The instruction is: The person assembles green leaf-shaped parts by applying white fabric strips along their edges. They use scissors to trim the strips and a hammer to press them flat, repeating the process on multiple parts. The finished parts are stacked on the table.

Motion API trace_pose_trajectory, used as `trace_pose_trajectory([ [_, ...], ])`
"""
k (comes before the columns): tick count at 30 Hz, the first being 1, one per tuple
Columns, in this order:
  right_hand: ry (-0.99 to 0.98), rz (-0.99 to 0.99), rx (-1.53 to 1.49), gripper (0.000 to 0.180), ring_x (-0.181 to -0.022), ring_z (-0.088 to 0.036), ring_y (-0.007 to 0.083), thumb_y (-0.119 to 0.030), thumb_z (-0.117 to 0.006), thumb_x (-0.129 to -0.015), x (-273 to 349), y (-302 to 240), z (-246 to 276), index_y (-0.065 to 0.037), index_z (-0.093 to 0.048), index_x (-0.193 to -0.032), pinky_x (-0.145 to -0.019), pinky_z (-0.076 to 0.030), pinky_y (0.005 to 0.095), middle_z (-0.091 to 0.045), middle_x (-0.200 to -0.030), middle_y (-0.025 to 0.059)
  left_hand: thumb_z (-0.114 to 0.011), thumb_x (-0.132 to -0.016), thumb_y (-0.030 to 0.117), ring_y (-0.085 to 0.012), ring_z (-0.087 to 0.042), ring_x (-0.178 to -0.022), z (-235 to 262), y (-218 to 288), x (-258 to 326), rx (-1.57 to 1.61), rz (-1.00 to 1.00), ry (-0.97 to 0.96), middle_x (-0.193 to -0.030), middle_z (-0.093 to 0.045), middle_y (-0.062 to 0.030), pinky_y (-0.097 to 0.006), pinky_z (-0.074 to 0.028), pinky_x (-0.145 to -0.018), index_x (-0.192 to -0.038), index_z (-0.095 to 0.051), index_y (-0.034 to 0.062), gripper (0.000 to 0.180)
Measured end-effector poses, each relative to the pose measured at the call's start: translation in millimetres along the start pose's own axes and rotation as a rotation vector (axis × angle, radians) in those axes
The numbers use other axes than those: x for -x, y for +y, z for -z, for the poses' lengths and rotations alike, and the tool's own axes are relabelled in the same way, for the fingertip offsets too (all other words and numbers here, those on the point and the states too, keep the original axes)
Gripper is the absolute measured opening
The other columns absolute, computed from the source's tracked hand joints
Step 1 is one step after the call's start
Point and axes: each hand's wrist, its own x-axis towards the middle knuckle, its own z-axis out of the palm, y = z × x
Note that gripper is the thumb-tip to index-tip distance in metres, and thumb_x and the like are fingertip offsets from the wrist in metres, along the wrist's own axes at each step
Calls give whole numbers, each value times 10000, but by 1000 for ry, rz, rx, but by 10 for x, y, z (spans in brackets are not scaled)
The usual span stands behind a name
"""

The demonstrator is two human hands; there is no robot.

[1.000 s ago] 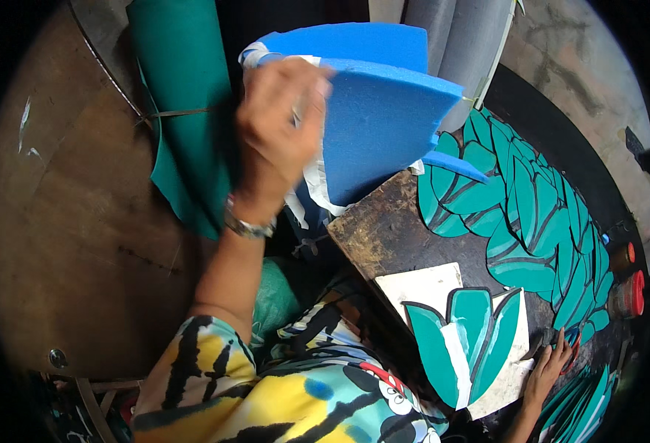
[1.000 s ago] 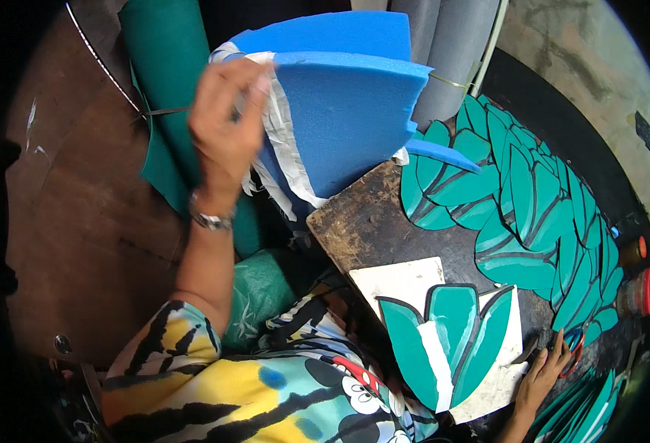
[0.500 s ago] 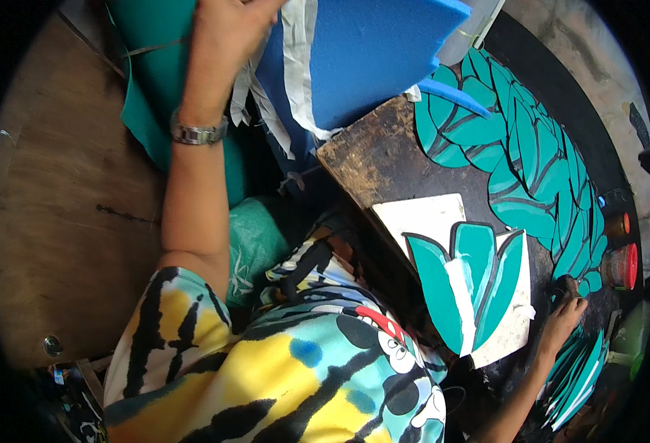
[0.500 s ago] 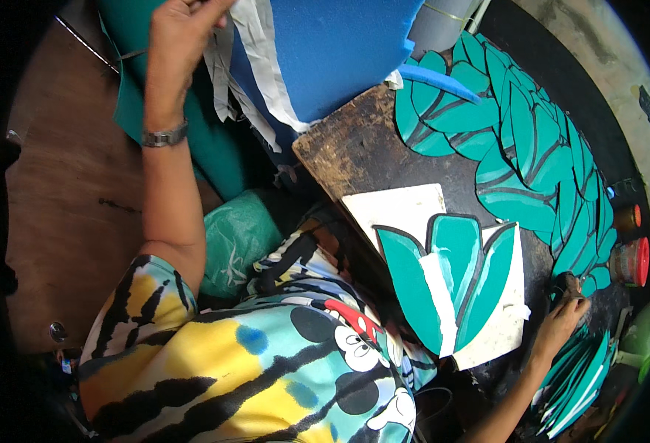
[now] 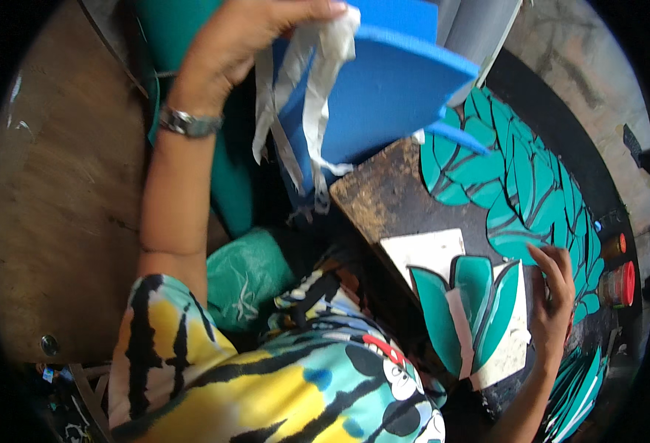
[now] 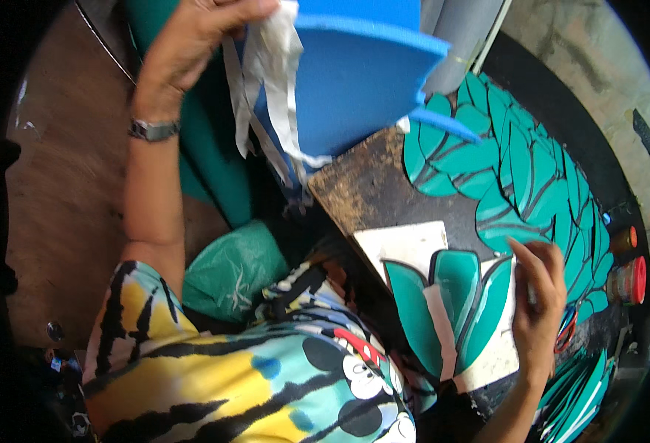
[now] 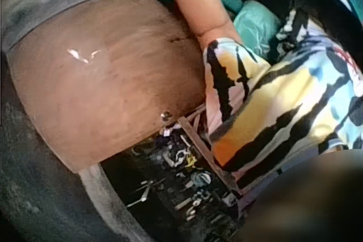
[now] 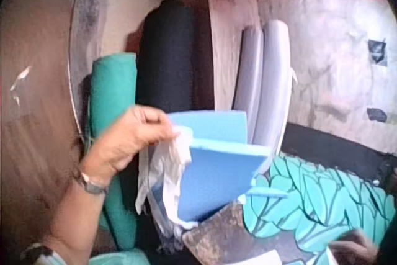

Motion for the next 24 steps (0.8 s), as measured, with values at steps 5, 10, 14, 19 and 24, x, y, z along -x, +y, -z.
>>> trace_pose_trajectory([
  [5, -157, 168, -738, 333, -1113, -646, 202, -194, -608, -1040, -1276, -1188, -601, -8, -650, -1313, -968, -508, 333, -647, -1121, 107, -793, -890, 267, -116, -663, -905, -54, -43, 10, -391, -140, 37, -955, -765, -24, -282, -472, -879, -969, -818, 83, 201],
  [10, -118, -67, -941, 459, -870, -660, 177, -345, -756, -940, -2050, -1703, -1139, 49, -686, -1164, -765, -528, 298, -727, -1001, 155, -684, -893, 136, -200, -625, -1143, -34, -162, 15, -500, -241, 23, -1255, -695, -62, -358, -479, -1007, -1009, -812, 75, 183],
  [14, 23, -109, -828, 397, -722, -662, 178, -336, -734, -938, -2227, -1718, -1306, 57, -681, -953, -641, -528, 319, -715, -818, 148, -534, -897, 31, -218, -596, -1225, -10, -286, -8, -498, -308, -75, -1303, -675, -56, -395, -450, -1094, -1052, -801, 67, 311],
  [19, 35, -110, -768, 369, -558, -640, 170, -303, -639, -952, -2324, -1528, -1243, 53, -700, -877, -495, -491, 304, -656, -636, 113, -616, -920, 90, -240, -591, -1225, -87, -433, -52, -647, -374, -4, -1258, -695, -66, -410, -443, -1091, -1070, -793, 85, 232],
  [24, 77, 2, -431, 373, -750, -732, 377, -285, -608, -935, -2414, -1406, -1108, 66, -734, -928, -736, -581, 449, -709, -786, 272, -716, -920, 229, -240, -623, -1129, -193, -602, -98, -1051, -686, 211, -1116, -715, -37, -429, -397, -1026, -1051, -788, 135, 177],
])
